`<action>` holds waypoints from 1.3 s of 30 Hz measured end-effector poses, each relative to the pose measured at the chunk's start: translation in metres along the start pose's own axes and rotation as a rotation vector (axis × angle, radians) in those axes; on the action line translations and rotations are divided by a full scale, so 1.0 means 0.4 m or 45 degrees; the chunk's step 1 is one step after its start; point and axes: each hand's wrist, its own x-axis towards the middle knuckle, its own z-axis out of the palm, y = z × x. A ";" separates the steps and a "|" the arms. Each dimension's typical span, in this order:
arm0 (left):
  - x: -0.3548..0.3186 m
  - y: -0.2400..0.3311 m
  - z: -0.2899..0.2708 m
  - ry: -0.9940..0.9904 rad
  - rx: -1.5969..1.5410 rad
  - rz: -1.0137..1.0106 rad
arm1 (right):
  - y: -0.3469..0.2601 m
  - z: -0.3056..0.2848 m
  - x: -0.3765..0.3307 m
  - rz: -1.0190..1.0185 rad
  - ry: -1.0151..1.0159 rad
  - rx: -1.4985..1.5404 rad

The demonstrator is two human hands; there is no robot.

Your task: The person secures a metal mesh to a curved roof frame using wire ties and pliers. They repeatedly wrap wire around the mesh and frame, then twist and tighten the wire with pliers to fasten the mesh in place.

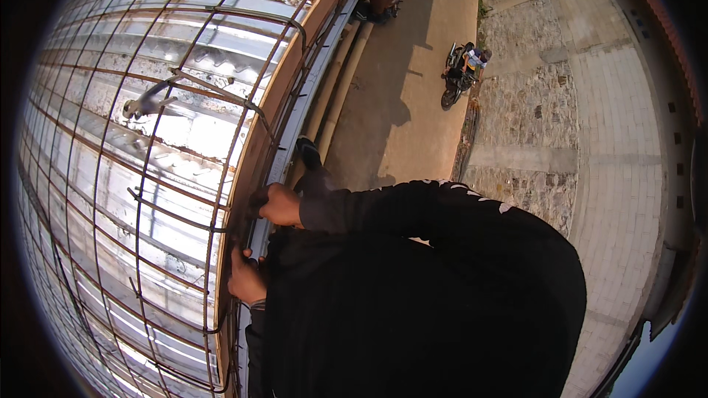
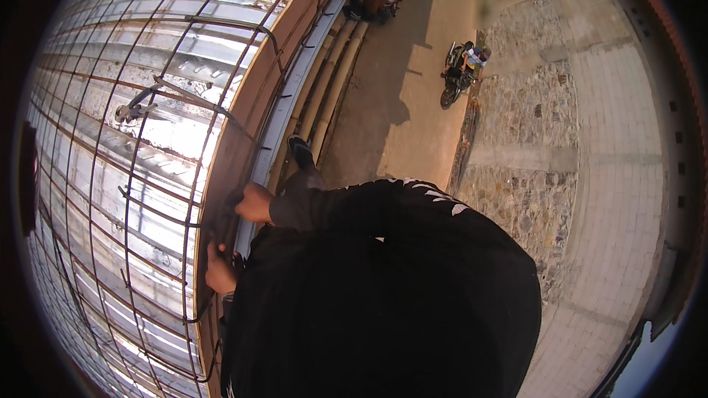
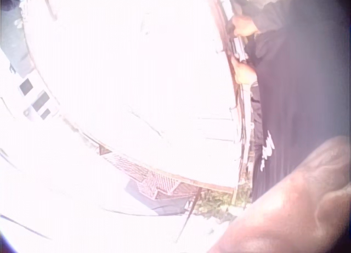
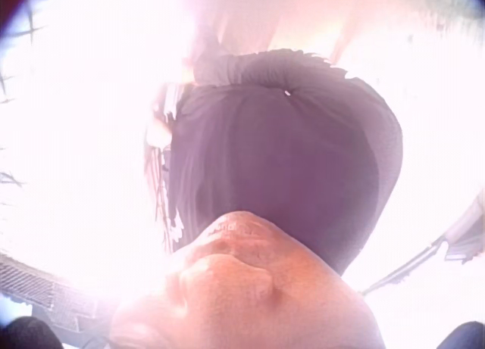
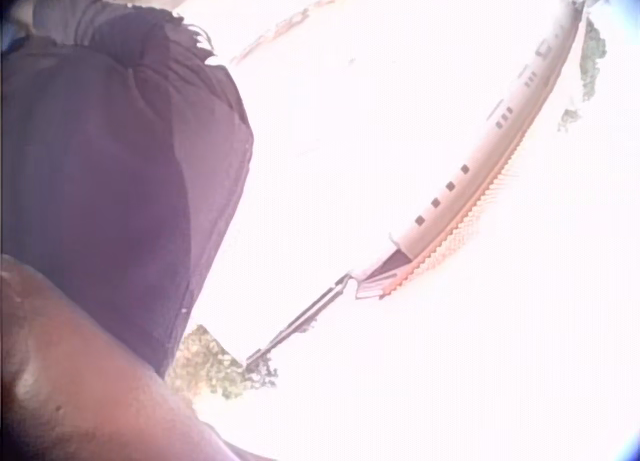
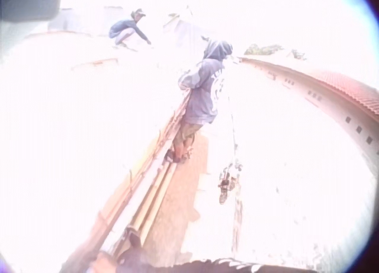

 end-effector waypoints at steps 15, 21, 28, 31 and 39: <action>-0.004 0.084 -0.070 -0.604 -2.018 -1.010 | -0.071 -0.085 -0.015 -0.315 -0.233 -0.450; 0.030 0.059 -0.018 -0.925 -2.429 -0.756 | 0.010 -0.061 -0.017 -0.430 -0.071 -0.517; 0.043 0.071 -0.011 -0.883 -2.529 -0.688 | -0.010 -0.038 -0.021 -0.154 -0.088 -0.740; 0.056 0.075 -0.028 -1.049 -2.646 -0.734 | -0.006 -0.054 -0.043 -0.258 0.018 -0.715; 0.064 0.091 -0.052 -0.996 -2.490 -0.908 | -0.038 -0.103 -0.077 -0.175 -0.348 -0.422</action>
